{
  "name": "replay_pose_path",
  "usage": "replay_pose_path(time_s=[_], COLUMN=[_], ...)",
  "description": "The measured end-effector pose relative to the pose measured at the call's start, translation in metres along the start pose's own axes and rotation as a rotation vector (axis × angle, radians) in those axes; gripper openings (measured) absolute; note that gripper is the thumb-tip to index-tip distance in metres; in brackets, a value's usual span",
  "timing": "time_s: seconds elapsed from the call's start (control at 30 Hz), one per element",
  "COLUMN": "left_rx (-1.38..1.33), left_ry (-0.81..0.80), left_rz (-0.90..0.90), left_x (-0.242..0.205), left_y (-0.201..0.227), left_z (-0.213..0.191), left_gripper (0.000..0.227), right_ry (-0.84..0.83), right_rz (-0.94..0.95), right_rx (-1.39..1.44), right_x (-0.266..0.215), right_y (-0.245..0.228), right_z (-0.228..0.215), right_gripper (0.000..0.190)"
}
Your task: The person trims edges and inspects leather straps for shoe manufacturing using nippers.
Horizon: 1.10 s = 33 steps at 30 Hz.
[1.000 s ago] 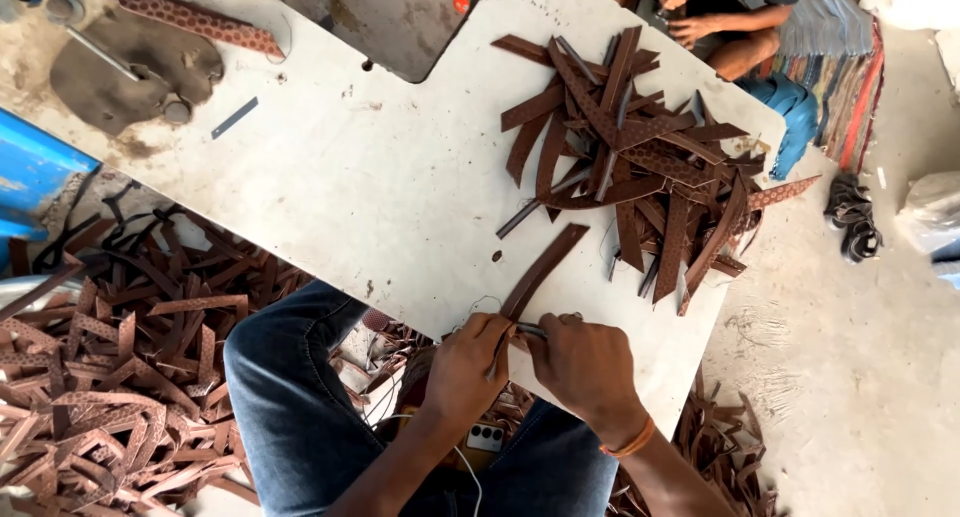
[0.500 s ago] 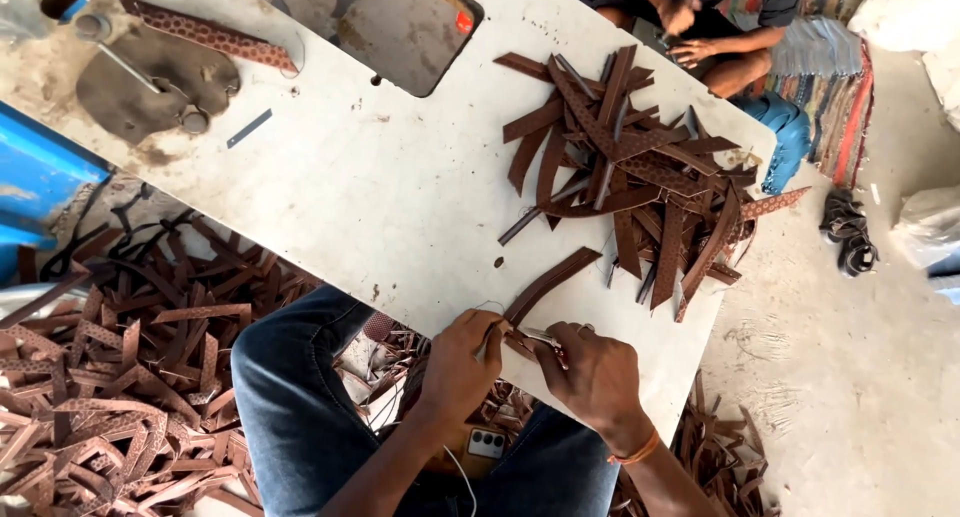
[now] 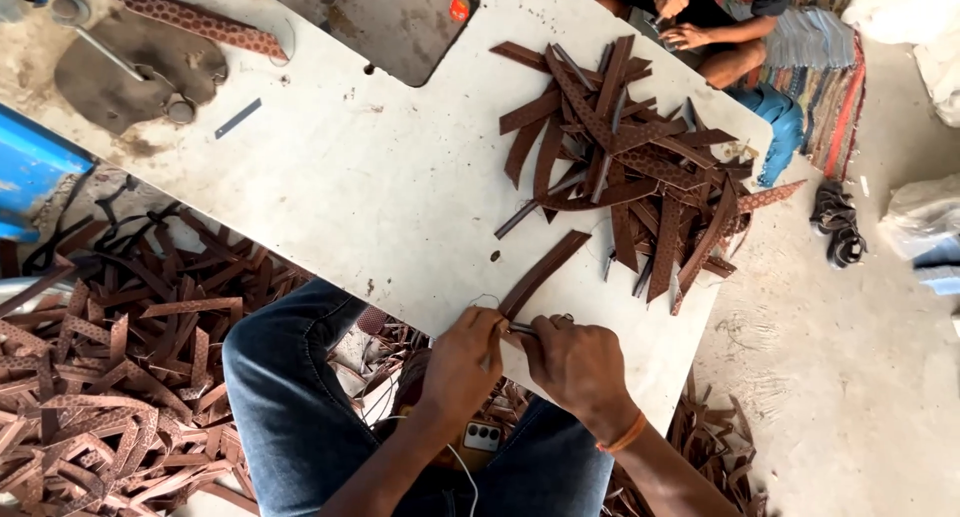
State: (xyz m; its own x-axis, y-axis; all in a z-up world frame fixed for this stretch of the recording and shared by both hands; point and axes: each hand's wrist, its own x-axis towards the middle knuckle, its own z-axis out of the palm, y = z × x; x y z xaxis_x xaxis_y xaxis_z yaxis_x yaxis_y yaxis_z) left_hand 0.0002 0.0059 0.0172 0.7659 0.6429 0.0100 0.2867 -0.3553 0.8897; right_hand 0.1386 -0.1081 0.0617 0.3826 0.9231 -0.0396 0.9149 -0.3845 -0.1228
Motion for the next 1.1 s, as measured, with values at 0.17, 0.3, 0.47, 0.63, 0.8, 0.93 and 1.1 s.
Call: replay_pose_path(time_s=[0.17,0.3,0.47,0.63,0.8,0.93,1.1], left_rx=[-0.199,-0.441,-0.442,-0.292,-0.264,-0.611,-0.085], left_ry=[0.088,0.036,0.044,0.066,0.09,0.019,0.109], left_rz=[0.033,-0.096,-0.056,-0.005,0.061,-0.201,0.151], left_x=[0.005,0.004,0.0,0.0,-0.001,0.005,-0.002], left_y=[-0.012,-0.024,-0.021,-0.011,-0.014,-0.027,-0.003], left_z=[-0.008,-0.003,-0.001,-0.006,-0.006,-0.001,0.0], left_gripper=[0.014,0.016,0.017,0.015,0.017,0.014,0.014], right_ry=[0.053,0.11,0.192,0.123,-0.015,0.008,0.178], right_rz=[-0.04,0.005,0.035,0.024,0.078,0.074,-0.01], right_rx=[0.059,0.092,0.143,0.108,0.108,0.127,0.1], right_x=[-0.007,-0.009,-0.009,0.005,0.009,0.006,-0.002], right_y=[0.01,0.001,-0.006,-0.014,-0.005,-0.003,-0.004], right_z=[0.016,0.007,-0.002,-0.014,-0.006,-0.004,0.004], right_gripper=[0.032,0.029,0.028,0.034,0.037,0.036,0.029])
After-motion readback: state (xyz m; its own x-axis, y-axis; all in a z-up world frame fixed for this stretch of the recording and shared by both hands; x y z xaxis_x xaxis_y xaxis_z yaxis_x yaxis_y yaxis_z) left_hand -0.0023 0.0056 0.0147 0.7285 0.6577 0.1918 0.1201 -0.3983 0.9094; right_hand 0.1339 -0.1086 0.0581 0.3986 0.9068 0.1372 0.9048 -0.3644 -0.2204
